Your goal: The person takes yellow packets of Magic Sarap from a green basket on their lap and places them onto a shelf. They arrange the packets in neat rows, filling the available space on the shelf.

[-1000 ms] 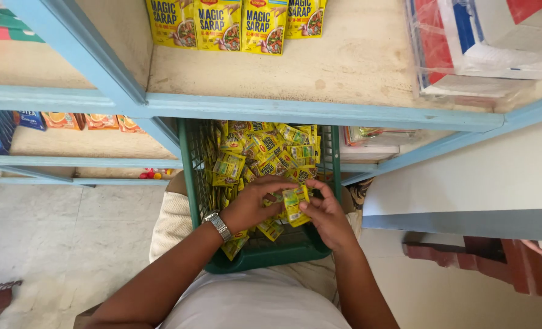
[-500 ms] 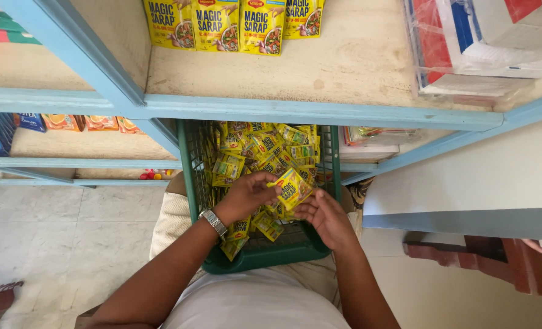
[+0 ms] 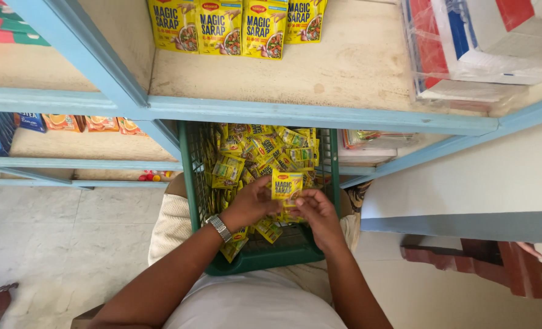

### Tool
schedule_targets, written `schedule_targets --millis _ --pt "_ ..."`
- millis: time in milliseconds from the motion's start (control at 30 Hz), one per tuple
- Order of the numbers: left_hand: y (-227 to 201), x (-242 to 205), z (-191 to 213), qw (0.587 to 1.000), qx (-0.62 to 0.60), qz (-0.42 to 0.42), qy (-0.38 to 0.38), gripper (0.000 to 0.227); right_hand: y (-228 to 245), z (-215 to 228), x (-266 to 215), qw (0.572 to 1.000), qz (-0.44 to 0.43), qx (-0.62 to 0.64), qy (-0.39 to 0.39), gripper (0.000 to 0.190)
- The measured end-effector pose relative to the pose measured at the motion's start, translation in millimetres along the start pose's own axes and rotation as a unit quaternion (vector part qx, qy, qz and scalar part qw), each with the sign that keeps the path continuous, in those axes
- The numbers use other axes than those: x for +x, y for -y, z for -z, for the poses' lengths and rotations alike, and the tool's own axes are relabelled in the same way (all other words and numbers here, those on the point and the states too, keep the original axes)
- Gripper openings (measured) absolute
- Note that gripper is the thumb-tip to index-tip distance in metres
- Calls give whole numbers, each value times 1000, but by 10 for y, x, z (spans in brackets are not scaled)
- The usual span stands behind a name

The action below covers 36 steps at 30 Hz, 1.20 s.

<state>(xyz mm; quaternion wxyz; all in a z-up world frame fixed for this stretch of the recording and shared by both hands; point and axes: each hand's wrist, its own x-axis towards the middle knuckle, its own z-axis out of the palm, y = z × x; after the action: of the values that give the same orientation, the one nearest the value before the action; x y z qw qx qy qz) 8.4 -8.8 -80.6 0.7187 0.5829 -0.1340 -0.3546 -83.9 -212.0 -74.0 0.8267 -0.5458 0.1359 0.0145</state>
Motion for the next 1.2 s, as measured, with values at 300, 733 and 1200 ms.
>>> schedule_targets --millis 300,733,1200 --pt "-177 -194 -100 957 286 -27 -39 40 -165 42 -16 997 -16 -66 -21 36" --pt "-1448 -450 -542 928 208 -290 -104 25 1185 -474 -153 959 240 -147 8 44" --pt "-2564 -498 -635 738 462 -463 -165 41 2555 -787 462 870 376 -319 8 30"
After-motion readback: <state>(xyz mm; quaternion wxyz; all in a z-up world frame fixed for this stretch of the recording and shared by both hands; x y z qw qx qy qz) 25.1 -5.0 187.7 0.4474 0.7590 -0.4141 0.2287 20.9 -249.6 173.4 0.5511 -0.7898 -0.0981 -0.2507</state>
